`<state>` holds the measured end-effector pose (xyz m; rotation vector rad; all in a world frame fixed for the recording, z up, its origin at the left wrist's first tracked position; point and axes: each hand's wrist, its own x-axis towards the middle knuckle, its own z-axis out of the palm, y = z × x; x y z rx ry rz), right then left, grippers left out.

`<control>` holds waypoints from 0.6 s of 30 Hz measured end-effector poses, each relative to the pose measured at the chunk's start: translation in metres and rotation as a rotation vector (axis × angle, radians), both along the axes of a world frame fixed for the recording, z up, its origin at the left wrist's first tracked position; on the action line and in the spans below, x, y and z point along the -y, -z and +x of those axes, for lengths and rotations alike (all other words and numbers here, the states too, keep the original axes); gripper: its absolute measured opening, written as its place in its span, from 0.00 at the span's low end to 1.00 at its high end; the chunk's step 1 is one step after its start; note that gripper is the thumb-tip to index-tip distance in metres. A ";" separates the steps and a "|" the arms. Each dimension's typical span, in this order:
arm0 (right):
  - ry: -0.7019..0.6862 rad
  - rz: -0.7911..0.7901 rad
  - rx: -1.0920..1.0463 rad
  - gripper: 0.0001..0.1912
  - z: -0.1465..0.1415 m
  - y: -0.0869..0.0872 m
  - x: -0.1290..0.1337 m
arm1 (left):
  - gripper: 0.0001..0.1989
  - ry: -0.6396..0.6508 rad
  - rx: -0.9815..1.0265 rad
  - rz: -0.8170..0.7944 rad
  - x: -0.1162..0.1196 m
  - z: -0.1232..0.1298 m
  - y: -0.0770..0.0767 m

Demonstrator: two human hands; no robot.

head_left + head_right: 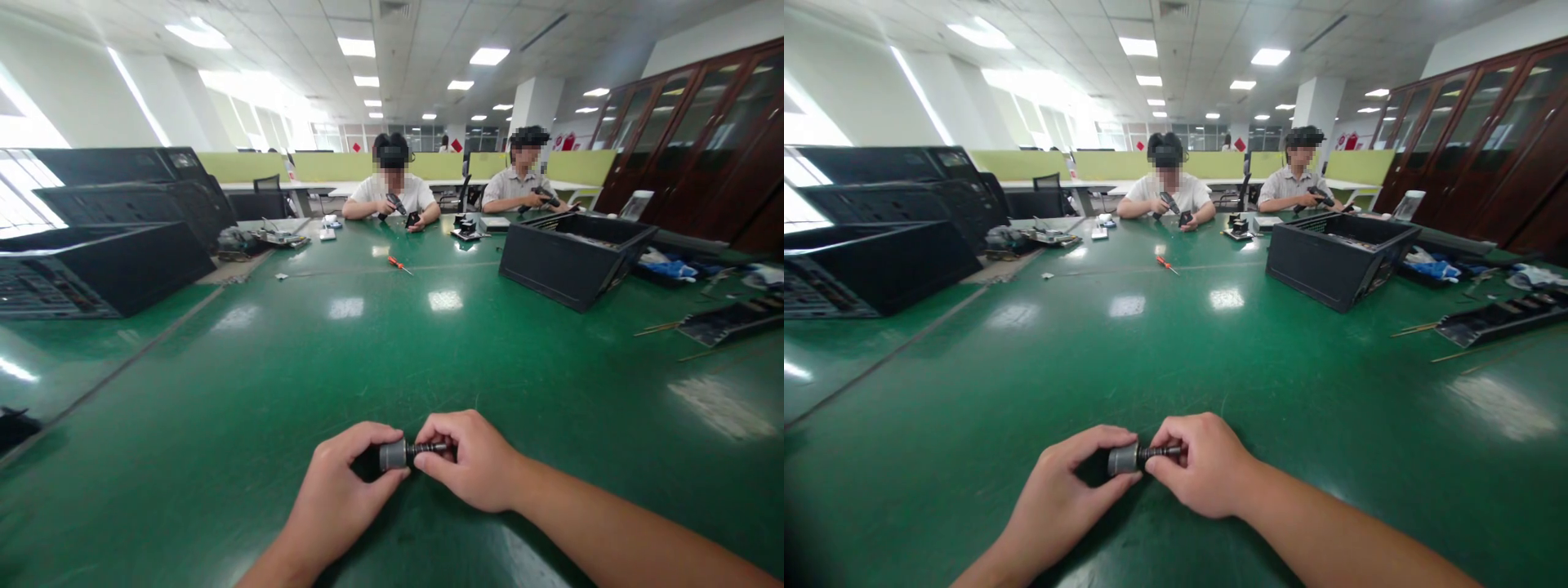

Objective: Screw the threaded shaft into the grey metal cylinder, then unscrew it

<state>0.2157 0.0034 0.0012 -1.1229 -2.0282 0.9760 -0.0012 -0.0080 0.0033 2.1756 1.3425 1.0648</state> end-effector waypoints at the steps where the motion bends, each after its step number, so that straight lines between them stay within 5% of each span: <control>1: -0.001 -0.003 0.002 0.03 0.000 0.000 0.000 | 0.13 -0.003 0.002 -0.001 0.000 0.000 0.000; 18: -0.003 -0.052 -0.041 0.02 0.000 0.000 0.001 | 0.14 -0.002 0.032 -0.007 -0.001 0.000 -0.001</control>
